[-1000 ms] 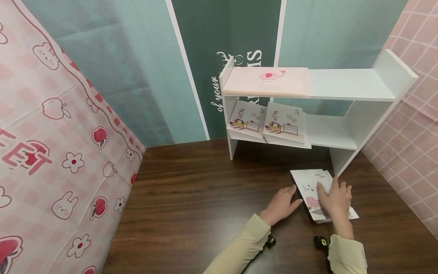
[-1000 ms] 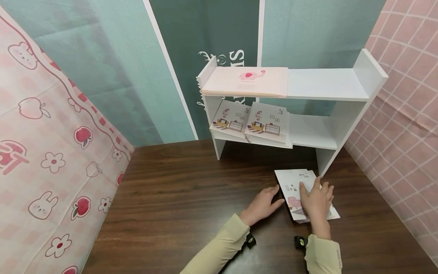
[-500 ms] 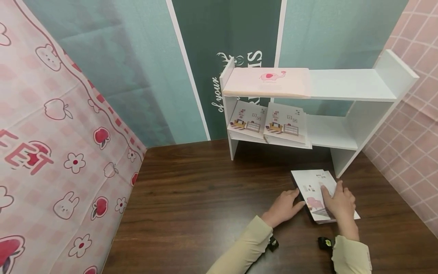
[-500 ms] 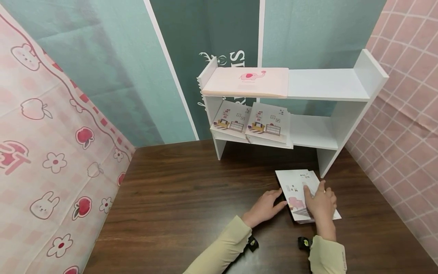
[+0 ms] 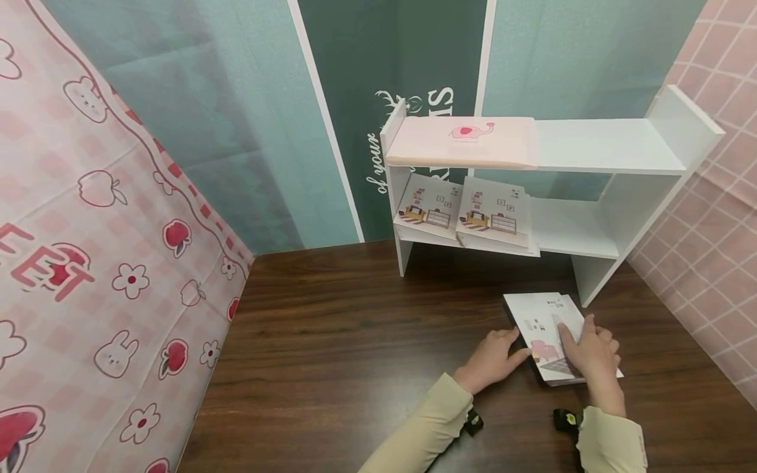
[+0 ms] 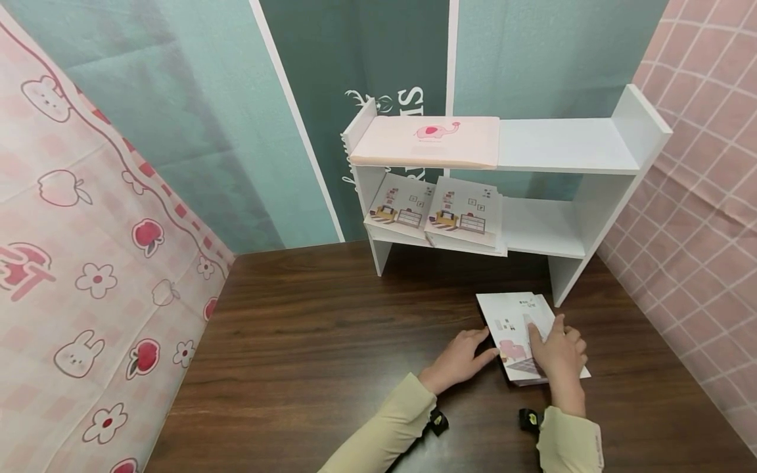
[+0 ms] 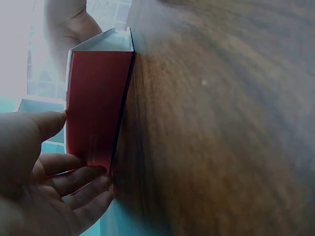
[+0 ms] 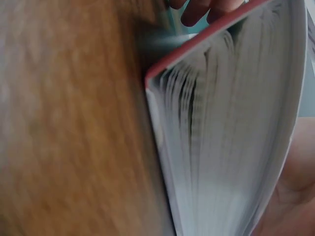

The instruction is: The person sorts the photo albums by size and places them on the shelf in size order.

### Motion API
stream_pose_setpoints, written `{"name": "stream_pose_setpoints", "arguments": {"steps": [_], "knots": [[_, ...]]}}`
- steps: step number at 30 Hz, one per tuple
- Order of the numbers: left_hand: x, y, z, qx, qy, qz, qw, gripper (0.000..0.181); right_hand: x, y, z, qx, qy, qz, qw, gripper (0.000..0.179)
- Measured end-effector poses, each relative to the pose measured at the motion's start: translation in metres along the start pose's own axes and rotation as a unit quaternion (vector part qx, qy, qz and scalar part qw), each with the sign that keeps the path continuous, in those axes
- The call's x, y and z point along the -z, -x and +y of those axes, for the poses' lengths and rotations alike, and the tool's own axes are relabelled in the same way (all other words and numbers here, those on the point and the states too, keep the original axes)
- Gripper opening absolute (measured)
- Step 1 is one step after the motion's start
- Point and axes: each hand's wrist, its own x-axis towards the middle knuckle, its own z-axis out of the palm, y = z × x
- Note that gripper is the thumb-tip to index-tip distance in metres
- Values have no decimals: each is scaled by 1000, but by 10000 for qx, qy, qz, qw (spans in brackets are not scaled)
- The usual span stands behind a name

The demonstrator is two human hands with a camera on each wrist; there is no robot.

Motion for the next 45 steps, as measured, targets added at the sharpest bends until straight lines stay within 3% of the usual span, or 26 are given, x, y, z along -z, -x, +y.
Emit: {"name": "stream_pose_setpoints", "arguments": {"steps": [7,14,22,39,45], "knots": [[-1,-2,1,24,21,-18,10000,58,6,-5,7,100,-15,43,9999,78],[-3,-2,1,6,5,-15,10000,58,11,-9,12,-51,-54,-38,10000,78],[-3,0,2,180,116,-36,9998,56,8,-7,10,-107,38,-146,9998,73],[-7,9,2,118,401,350,9985,51,11,0,16,-146,-421,-694,9966,71],[-4,9,2,213,738,393,9963,50,16,-2,18,-244,-515,-940,9939,69]]}}
